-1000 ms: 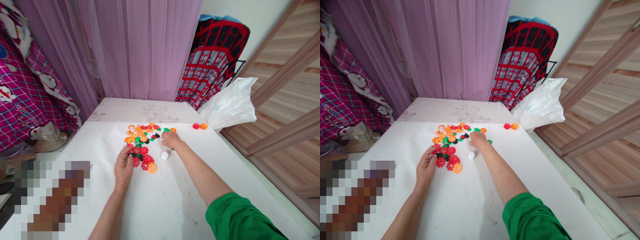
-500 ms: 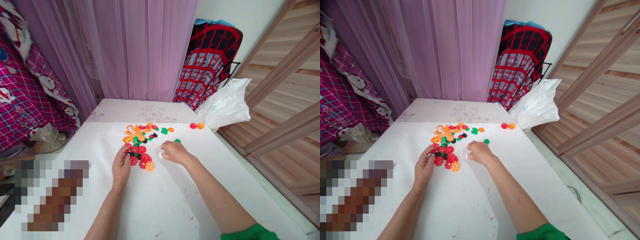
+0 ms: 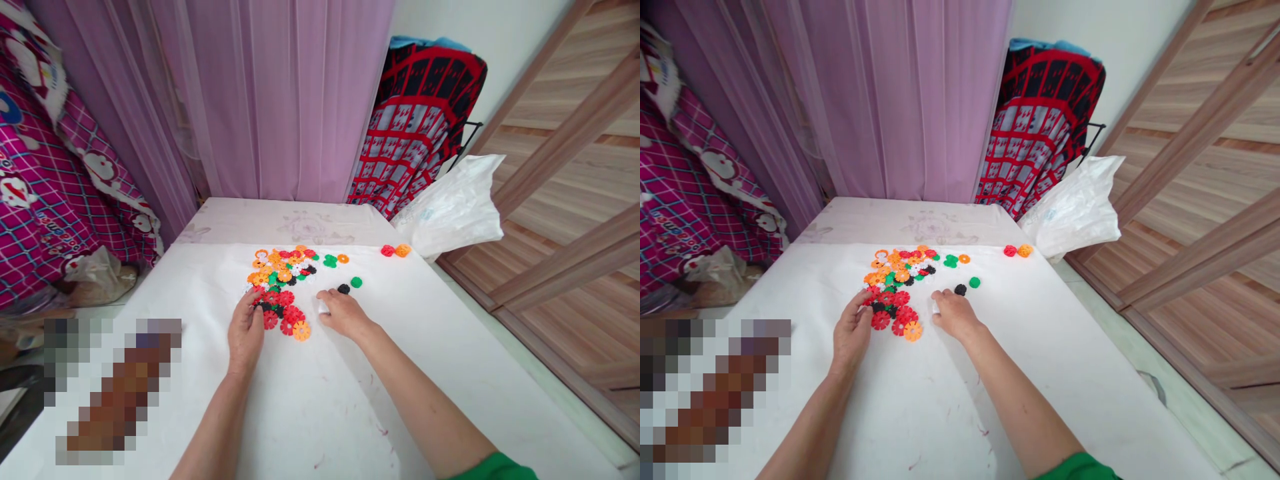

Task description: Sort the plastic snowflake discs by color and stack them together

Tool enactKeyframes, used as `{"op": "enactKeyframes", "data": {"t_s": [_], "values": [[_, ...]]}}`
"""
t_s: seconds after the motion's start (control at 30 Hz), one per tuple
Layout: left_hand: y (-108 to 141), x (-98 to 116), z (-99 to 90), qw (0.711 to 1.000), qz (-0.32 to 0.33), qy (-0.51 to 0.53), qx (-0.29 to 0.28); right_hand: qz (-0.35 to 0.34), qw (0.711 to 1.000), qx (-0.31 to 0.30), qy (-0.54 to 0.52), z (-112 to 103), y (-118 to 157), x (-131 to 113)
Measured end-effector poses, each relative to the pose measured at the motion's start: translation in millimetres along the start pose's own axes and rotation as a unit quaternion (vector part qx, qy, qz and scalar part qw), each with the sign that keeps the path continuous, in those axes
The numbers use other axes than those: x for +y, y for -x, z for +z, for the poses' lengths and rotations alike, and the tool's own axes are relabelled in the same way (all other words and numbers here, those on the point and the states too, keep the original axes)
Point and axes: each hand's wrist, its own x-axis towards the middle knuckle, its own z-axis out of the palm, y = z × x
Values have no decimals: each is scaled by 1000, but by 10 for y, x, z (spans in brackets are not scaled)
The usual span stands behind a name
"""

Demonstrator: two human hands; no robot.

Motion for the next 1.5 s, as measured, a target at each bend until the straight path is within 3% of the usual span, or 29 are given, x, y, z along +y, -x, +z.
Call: {"op": "enactKeyframes", "data": {"t_s": [0.27, 0.43, 0.57, 0.8, 1.03, 1.3, 1.5], "values": [[-18, -36, -14, 1000, 8, -6, -3, 24, 1000, 7, -6, 21, 175, 185], [-17, -27, -25, 1000, 7, -8, -4, 75, 997, 17, -14, 37, 335, 549], [-12, -10, -47, 1000, 10, -22, -10, 105, 994, 24, -10, 12, 303, 911], [-2, 1, -50, 998, 14, -54, -10, 138, 990, 22, 15, -164, -118, 1475], [36, 88, -79, 996, 4, -84, -16, 169, 985, 36, 29, -301, -681, 1860], [27, -10, -147, 993, -20, -117, -23, 204, 977, 48, 32, -419, -1141, 2049], [16, -34, -186, 991, -16, -123, -41, 226, 972, 67, 21, -409, -1268, 2083]]}}
